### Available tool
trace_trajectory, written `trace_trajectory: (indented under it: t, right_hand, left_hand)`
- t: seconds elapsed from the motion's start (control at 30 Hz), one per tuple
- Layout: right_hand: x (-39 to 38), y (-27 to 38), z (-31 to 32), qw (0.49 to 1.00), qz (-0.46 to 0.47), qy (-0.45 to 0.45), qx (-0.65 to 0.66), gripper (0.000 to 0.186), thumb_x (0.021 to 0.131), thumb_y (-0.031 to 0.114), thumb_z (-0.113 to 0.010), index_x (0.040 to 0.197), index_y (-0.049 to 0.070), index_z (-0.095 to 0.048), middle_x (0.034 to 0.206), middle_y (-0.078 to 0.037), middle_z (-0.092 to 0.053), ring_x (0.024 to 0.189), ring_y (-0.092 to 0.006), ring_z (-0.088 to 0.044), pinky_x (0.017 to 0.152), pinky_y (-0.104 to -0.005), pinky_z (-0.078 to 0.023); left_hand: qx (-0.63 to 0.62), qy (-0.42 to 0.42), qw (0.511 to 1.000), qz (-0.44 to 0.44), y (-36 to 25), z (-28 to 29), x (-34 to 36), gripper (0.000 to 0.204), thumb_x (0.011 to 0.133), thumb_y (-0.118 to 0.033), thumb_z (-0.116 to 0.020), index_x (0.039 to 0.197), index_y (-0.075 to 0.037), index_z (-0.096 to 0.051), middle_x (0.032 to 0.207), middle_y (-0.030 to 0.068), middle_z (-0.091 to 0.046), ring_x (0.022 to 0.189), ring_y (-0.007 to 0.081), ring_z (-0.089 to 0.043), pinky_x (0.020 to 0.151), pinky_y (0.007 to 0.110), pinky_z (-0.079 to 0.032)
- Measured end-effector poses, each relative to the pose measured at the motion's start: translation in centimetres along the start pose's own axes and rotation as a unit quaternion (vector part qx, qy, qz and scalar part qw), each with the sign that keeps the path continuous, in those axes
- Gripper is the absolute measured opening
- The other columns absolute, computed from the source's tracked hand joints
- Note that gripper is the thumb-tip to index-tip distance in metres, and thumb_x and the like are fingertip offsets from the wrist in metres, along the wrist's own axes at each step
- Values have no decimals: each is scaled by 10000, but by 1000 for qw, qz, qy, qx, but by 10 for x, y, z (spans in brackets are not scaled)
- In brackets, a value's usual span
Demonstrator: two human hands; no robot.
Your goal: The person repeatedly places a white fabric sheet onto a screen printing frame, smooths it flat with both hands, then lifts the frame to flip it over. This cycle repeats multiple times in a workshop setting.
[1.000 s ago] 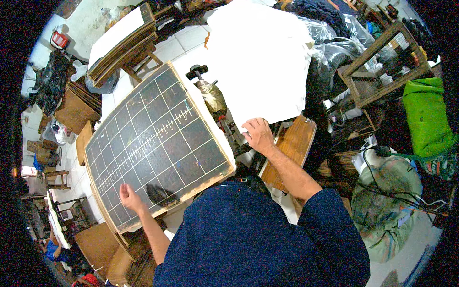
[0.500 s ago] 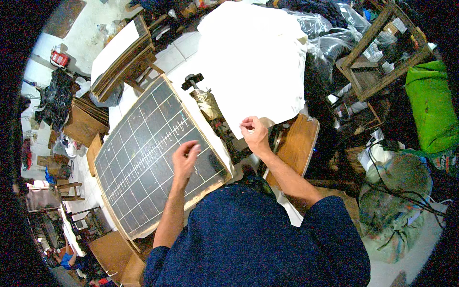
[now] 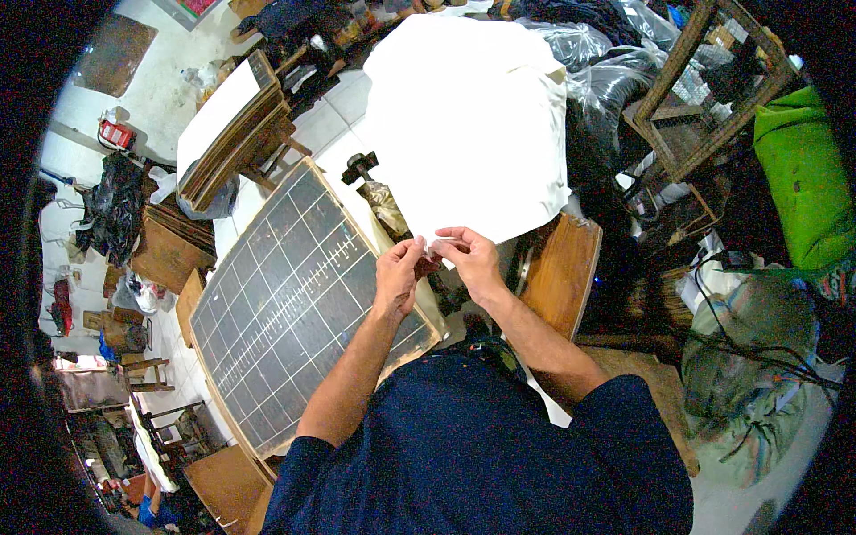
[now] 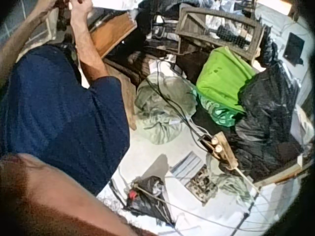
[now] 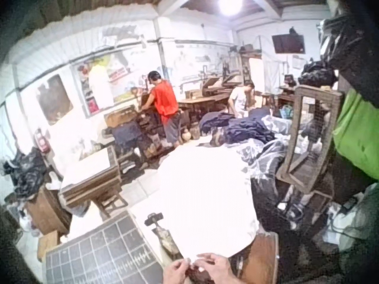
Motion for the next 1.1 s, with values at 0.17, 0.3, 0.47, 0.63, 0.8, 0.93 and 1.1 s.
trace_trajectory:
  t: [0.17,0.3,0.47,0.63,0.8,0.93,1.1]
  right_hand:
    - [2,-1,0,996,-7,-5,94,275,874,54,-696,1131,-8,-618,927,-70,-694,814,-127,-646,756,-271,-529]
    - [1,48,14,976,75,-196,60,196,880,12,-668,1068,7,-614,847,-48,-653,752,-114,-608,702,-250,-512]
    - [-29,137,-3,943,298,-57,-133,90,875,-24,-654,959,7,-648,889,-70,-687,697,-99,-601,627,-220,-498]
    - [-29,85,-36,876,106,223,-414,256,862,17,-597,1108,-36,-649,954,-119,-718,844,-148,-669,769,-296,-551]
    - [26,78,44,972,-32,232,-31,520,918,355,-647,1283,-1,-546,1169,-151,-666,1086,-266,-639,939,-395,-516]
    - [122,114,155,949,105,-166,246,437,986,329,-549,1266,-7,-548,1231,-127,-637,1132,-228,-611,1001,-375,-480]
    - [220,147,239,875,71,-299,373,350,972,195,-507,1262,2,-540,1243,-157,-608,1109,-323,-617,958,-505,-512]
  left_hand:
    - [-33,-18,999,-17,15,11,7,232,985,-214,-594,989,13,-643,859,80,-677,752,177,-670,667,311,-546]
    - [37,-83,994,64,30,38,3,224,977,-203,-597,1008,13,-646,898,85,-683,747,197,-687,634,318,-541]
    - [186,28,982,1,10,13,-15,485,1020,-403,-458,1282,-12,-578,1216,129,-627,1083,252,-617,872,385,-486]
    - [99,111,988,51,-40,-35,-4,409,979,-359,-592,1111,23,-656,1075,130,-680,1009,232,-672,803,324,-539]
    - [64,124,986,-88,-103,-40,-18,332,1000,-279,-555,1045,36,-650,963,166,-714,958,258,-700,846,373,-549]
    - [79,173,974,-120,-141,-40,-25,340,1011,-281,-522,1050,33,-646,994,189,-710,960,275,-701,852,388,-546]
    - [12,197,976,-89,-192,-40,5,357,1010,-314,-510,1102,20,-601,1049,201,-690,1046,327,-664,881,450,-529]
Point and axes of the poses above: each hand's wrist, its own x-axis towards the middle knuckle, its own z-axis out of the back of the hand, y = z × x, the point moved 5 cm from there along x, towards the middle knuckle
